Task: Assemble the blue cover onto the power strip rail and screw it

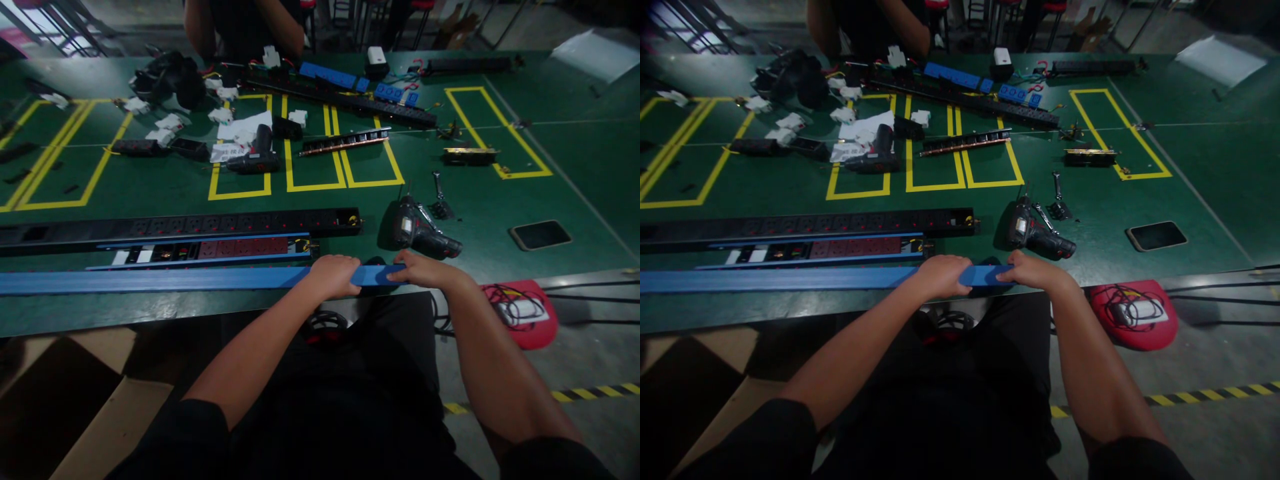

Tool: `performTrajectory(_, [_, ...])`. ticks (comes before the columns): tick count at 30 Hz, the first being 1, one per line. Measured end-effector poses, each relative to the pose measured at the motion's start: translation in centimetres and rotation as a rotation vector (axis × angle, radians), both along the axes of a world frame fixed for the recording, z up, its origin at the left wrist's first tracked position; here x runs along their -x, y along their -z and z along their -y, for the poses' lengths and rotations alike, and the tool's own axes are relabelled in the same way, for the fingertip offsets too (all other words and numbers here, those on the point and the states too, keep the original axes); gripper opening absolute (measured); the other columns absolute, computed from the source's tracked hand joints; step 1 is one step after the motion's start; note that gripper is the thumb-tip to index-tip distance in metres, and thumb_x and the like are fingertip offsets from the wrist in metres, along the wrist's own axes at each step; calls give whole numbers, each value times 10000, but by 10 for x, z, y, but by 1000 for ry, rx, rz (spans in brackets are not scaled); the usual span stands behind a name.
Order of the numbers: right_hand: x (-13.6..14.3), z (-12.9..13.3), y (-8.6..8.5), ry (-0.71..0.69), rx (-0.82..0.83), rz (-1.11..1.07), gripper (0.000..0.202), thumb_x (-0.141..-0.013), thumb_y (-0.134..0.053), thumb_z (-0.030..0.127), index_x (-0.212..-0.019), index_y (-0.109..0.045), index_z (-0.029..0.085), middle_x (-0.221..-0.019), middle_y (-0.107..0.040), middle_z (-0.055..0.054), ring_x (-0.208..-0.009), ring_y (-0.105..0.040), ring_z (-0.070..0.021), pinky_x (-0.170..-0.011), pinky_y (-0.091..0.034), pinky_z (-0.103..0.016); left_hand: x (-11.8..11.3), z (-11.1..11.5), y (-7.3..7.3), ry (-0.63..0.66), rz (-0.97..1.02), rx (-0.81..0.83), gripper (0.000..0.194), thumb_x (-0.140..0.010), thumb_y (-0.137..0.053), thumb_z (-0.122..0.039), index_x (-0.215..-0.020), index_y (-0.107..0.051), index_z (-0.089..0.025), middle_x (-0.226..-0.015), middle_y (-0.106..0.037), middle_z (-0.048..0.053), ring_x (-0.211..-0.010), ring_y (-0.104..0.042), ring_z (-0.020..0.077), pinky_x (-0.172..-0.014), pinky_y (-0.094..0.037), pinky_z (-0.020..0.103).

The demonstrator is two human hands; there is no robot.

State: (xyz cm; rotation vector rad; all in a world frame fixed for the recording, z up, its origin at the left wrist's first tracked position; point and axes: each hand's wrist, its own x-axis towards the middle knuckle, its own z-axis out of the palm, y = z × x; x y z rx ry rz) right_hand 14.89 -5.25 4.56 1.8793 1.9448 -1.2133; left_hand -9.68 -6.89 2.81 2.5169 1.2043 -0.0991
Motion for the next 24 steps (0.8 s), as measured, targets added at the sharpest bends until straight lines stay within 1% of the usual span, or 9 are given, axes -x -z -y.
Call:
performTrajectory(4, [0, 4, 0, 4, -76, 40, 565, -689, -719, 565, -1081, -622, 169, -933, -686, -96, -817, -631, -251, -648, -433, -314, 0, -1, 0, 1, -4, 8, 430, -752, -671, -488, -1053, -627, -183, -1054, -702, 102, -937, -664, 270, -764, -525, 372])
performTrajectory(8, [0, 11, 1, 11, -170, 66, 586, -685, -719, 582, -1057, -616, 141, -881, -682, -100, -796, -636, -256, -635, -427, -319, -1, -2, 0, -5, -12, 25, 440, -755, -665, -497, -1066, -623, -189, -1071, -700, 102, -937, -662, 268, -759, -520, 369])
performTrajectory(15, [0, 19, 3, 21, -245, 49, 456, -723, -721, 512, -987, -638, 150, -744, -663, -60, -698, -631, -223, -599, -429, -312, 0, -3, 0, -1, -14, 38, 451, -744, -657, -509, -1069, -626, -197, -1074, -702, 97, -954, -663, 282, -767, -521, 377])
performTrajectory(18, [-3, 24, 0, 10, -235, -16, 427, -736, -725, 419, -1059, -632, 156, -687, -643, -33, -640, -617, -202, -572, -428, -304, 1, -3, 0, 6, 11, 41, 455, -746, -655, -500, -1093, -623, -207, -1088, -700, 89, -979, -660, 287, -787, -523, 391])
performTrajectory(21, [-8, 31, -2, -7, -212, -82, 518, -727, -727, 324, -1193, -585, 151, -696, -643, -16, -615, -609, -186, -565, -438, -297, 2, -3, 0, 9, 14, 50, 479, -747, -658, -501, -1123, -618, -207, -1099, -698, 91, -983, -659, 287, -798, -522, 396])
performTrajectory(24, [-11, 38, -1, -21, -230, -108, 586, -714, -720, 273, -1256, -549, 133, -757, -655, -29, -647, -619, -188, -592, -463, -303, 1, -3, 0, 5, 5, 54, 484, -749, -659, -507, -1121, -621, -200, -1102, -697, 97, -982, -659, 284, -805, -521, 393])
